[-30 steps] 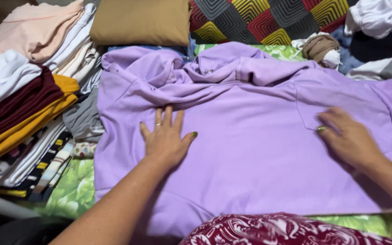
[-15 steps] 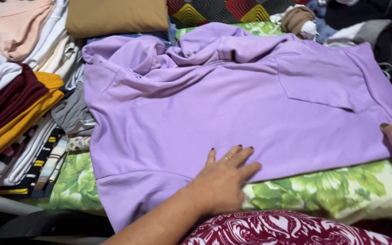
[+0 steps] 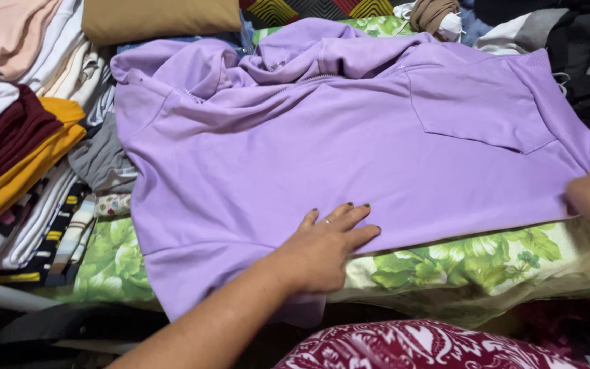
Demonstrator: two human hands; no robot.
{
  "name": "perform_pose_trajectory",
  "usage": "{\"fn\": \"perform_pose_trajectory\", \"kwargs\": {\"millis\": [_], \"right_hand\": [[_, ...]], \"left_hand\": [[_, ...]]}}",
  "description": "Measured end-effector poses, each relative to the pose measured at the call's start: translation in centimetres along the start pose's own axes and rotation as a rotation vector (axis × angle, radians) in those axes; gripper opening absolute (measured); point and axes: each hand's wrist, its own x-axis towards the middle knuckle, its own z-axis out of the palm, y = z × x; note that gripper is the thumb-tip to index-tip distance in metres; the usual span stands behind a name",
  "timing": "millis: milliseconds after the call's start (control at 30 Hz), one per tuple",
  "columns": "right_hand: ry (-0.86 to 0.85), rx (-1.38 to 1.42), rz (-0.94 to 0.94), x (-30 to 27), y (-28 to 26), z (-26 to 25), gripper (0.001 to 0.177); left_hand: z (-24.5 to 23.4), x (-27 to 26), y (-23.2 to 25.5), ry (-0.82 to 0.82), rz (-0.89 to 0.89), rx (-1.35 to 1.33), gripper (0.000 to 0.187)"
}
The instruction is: The person folds a light purple zip-up hoodie on a bed, smoothing and aligning the sleeves and body before rolling it into a compact bundle. The person then picks up a dark blue long-sleeve top and begins to fold it.
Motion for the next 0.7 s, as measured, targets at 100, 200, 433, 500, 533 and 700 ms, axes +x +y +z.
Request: {"fn": "perform_pose_trajectory", "kwargs": {"millis": [100,200,433,500,533,700], "right_hand": [[0.062,0.127,-0.313,-4.3,-8.5,-2.0,0.062],[-0.233,0.377,-0.354,-8.8,-18.2,-0.4,0.034],[-0.331,0.293,-0.935,-17.9,-31.8,3.2,0.01],[-0.302,0.278,-0.951,-18.1,-32.8,3.2,0.009],[-0.287,0.27,-0.959,-18.1,-33.1,3.2,0.009],[-0.312,0.238,-0.928,-17.8,-33.2,3.6,0.01]], "left_hand": [[-0.3,0.2,-1.9,0.111,0.026,-0.194,0.067],[-0.4,-0.1,-4.4,0.37,-0.076,-0.436,0.051],[-1.4,-8.1,-10.4,1.028,-0.662,0.232,0.054],[-1.3,-11.2,-11.2,1.012,-0.995,0.288,0.079],[-1.3,-12.5,-11.4,0.988,-1.147,0.243,0.094],[-3.0,-14.1,-12.9,0.606,-1.351,-0.39,0.076]]}}
